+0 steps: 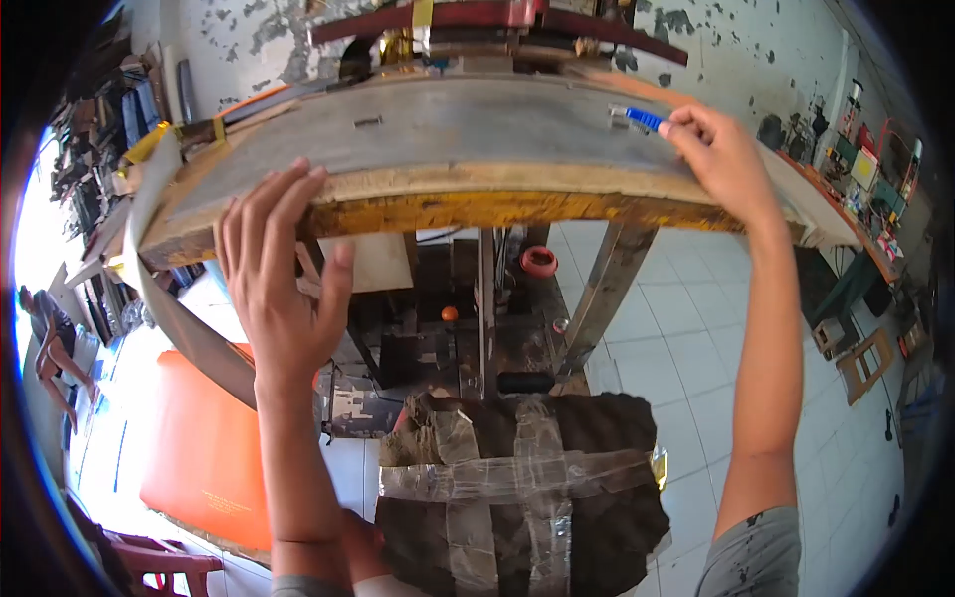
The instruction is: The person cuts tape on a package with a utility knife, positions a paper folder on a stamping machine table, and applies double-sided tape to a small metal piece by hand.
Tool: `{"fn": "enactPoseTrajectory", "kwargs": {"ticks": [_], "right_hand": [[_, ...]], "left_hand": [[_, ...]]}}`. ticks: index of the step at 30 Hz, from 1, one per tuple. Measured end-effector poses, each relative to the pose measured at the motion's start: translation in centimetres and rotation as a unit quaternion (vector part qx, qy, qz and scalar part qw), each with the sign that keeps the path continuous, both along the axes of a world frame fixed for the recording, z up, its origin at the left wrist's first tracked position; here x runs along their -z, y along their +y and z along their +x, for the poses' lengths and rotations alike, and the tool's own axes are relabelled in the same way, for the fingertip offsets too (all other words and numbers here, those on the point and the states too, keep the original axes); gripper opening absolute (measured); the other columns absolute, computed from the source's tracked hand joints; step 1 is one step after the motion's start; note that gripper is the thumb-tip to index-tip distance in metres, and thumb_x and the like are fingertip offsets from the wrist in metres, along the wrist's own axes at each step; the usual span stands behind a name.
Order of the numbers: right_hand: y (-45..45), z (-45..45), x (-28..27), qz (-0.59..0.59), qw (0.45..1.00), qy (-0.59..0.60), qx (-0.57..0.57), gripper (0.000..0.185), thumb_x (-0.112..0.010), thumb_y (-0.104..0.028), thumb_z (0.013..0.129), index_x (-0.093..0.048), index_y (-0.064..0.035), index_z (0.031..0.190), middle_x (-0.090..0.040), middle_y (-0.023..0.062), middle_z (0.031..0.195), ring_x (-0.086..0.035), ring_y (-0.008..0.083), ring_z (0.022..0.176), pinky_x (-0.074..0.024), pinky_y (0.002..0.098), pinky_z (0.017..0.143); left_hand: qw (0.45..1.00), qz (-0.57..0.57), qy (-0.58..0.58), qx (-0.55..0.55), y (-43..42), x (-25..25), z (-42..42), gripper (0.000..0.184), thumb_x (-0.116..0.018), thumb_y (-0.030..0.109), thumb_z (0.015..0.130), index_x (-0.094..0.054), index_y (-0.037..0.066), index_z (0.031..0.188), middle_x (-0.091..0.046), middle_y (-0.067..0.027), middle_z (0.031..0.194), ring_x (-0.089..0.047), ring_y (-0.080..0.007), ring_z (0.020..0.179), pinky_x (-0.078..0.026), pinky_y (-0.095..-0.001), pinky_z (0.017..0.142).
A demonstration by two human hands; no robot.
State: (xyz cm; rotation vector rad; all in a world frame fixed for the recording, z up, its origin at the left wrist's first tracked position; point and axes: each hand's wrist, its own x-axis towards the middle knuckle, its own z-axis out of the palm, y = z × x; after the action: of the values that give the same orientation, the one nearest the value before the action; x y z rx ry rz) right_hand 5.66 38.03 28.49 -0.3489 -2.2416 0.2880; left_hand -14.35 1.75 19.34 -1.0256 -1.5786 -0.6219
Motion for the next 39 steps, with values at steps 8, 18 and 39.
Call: {"fn": "enactPoseTrajectory", "kwargs": {"ticks": [8, 18, 39], "right_hand": [[0.7, -0.6, 0.0, 0.104, 0.993, -0.036, 0.046, 0.035, -0.065, -0.037, 0.100, -0.067, -0.0019, 0.100, -0.054, -0.0012, 0.072, -0.042, 0.0078, 0.064, -0.0351, 0.0284, 0.059], [-3.4, -5.5, -1.9, 0.134, 0.983, -0.090, 0.092, 0.037, -0.054, -0.042, 0.106, -0.065, -0.0072, 0.109, -0.050, -0.0041, 0.078, -0.041, 0.0056, 0.066, -0.0341, 0.0264, 0.060], [-2.7, -6.4, -2.2, 0.107, 0.981, -0.095, 0.135, 0.042, -0.056, -0.047, 0.104, -0.065, -0.0072, 0.111, -0.053, -0.0034, 0.082, -0.044, 0.0073, 0.069, -0.0384, 0.0256, 0.063]], "left_hand": [[0.990, 0.093, 0.099, 0.024, 2.3, 1.5, -3.7, 0.044, -0.043, 0.037, 0.104, -0.069, 0.004, 0.118, -0.072, -0.0128, 0.120, -0.061, -0.0287, 0.117, -0.038, -0.0406, 0.108], [0.987, 0.075, 0.139, 0.034, 1.4, 1.2, -5.2, 0.042, -0.044, 0.024, 0.094, -0.069, 0.001, 0.118, -0.073, -0.0131, 0.118, -0.062, -0.0252, 0.112, -0.042, -0.0386, 0.105], [0.982, 0.042, 0.187, -0.002, 0.7, 1.0, -5.0, 0.036, -0.052, 0.016, 0.091, -0.069, 0.002, 0.120, -0.073, -0.0113, 0.118, -0.063, -0.0240, 0.112, -0.042, -0.0375, 0.104]]}}
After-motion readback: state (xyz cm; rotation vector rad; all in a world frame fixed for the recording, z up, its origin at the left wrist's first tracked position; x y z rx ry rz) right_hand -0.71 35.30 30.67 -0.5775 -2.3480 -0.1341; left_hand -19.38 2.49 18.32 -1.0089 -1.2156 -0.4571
